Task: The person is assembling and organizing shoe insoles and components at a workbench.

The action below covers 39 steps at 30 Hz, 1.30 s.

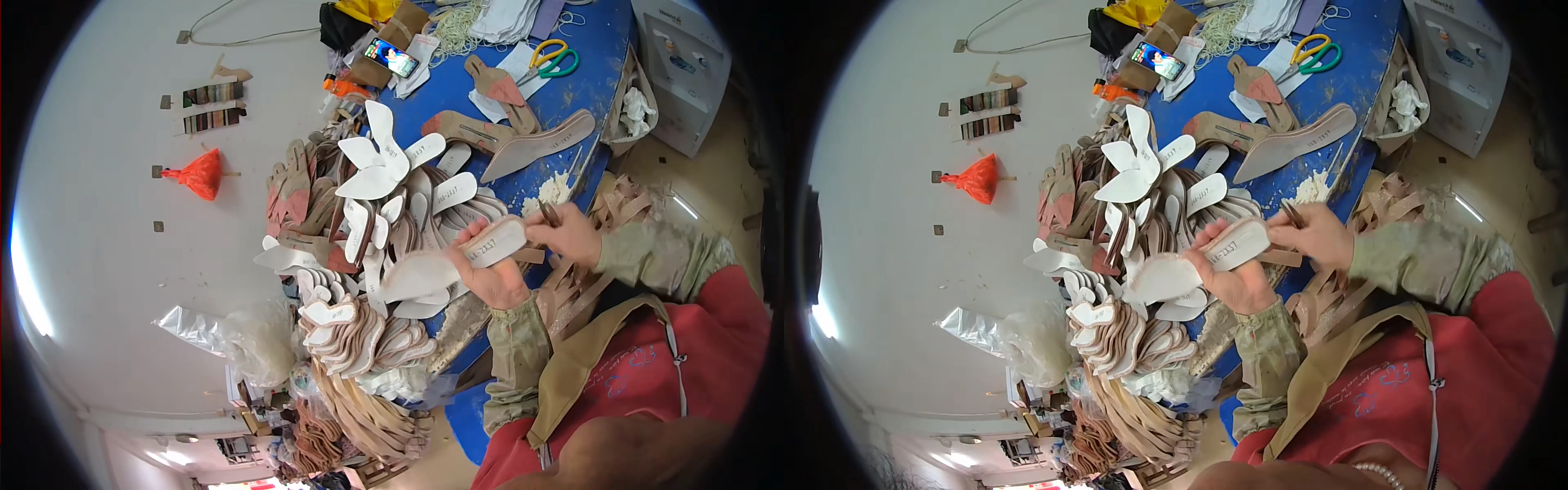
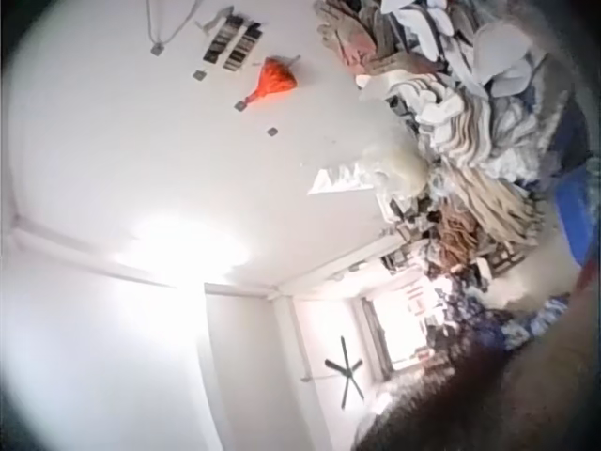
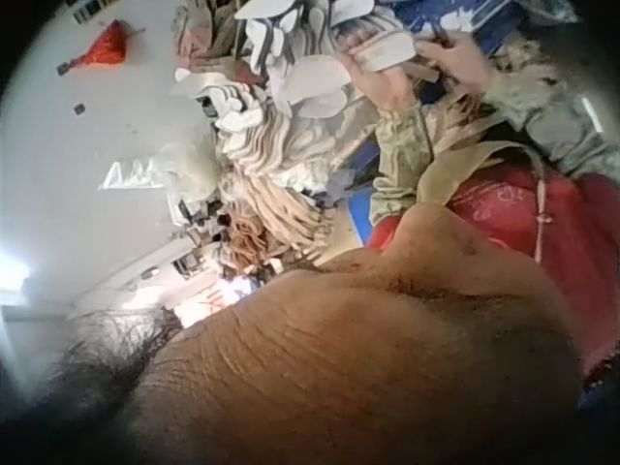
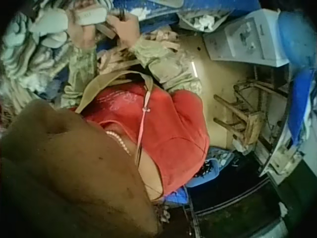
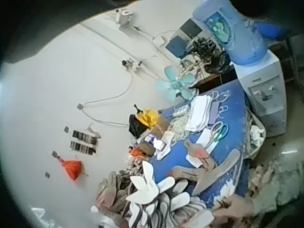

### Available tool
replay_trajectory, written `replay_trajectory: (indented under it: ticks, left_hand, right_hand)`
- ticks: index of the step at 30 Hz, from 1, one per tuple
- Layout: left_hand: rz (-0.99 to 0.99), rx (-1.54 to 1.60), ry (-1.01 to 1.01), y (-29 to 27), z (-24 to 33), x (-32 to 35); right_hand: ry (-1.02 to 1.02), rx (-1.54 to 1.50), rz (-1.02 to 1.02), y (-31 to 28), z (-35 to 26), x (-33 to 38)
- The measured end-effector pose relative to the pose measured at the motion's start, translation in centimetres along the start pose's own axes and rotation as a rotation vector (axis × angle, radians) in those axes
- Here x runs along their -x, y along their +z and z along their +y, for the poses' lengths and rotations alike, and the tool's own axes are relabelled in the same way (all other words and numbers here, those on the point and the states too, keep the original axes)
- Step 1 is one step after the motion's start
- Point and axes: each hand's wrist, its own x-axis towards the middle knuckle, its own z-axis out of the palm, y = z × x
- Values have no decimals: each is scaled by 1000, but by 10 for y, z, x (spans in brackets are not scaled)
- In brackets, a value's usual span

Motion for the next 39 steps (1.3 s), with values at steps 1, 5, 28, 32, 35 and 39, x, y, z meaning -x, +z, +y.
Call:
replay_trajectory:
  ticks: [1,5,28,32,35,39]
  left_hand:
    - [122,-19,56,10,-1,11]
    - [-6,-534,-132,-7,37,62]
    - [150,-676,132,-55,33,58]
    - [226,-319,72,-46,23,57]
    - [131,-631,140,-51,33,60]
    - [205,-713,102,-66,38,64]
  right_hand:
    - [-17,77,-17,0,-8,-2]
    - [-175,263,-264,11,-55,-44]
    - [-121,297,-384,53,-16,-1]
    - [-93,349,-346,55,-2,1]
    - [-211,426,-350,46,19,13]
    - [-345,536,-362,23,57,21]
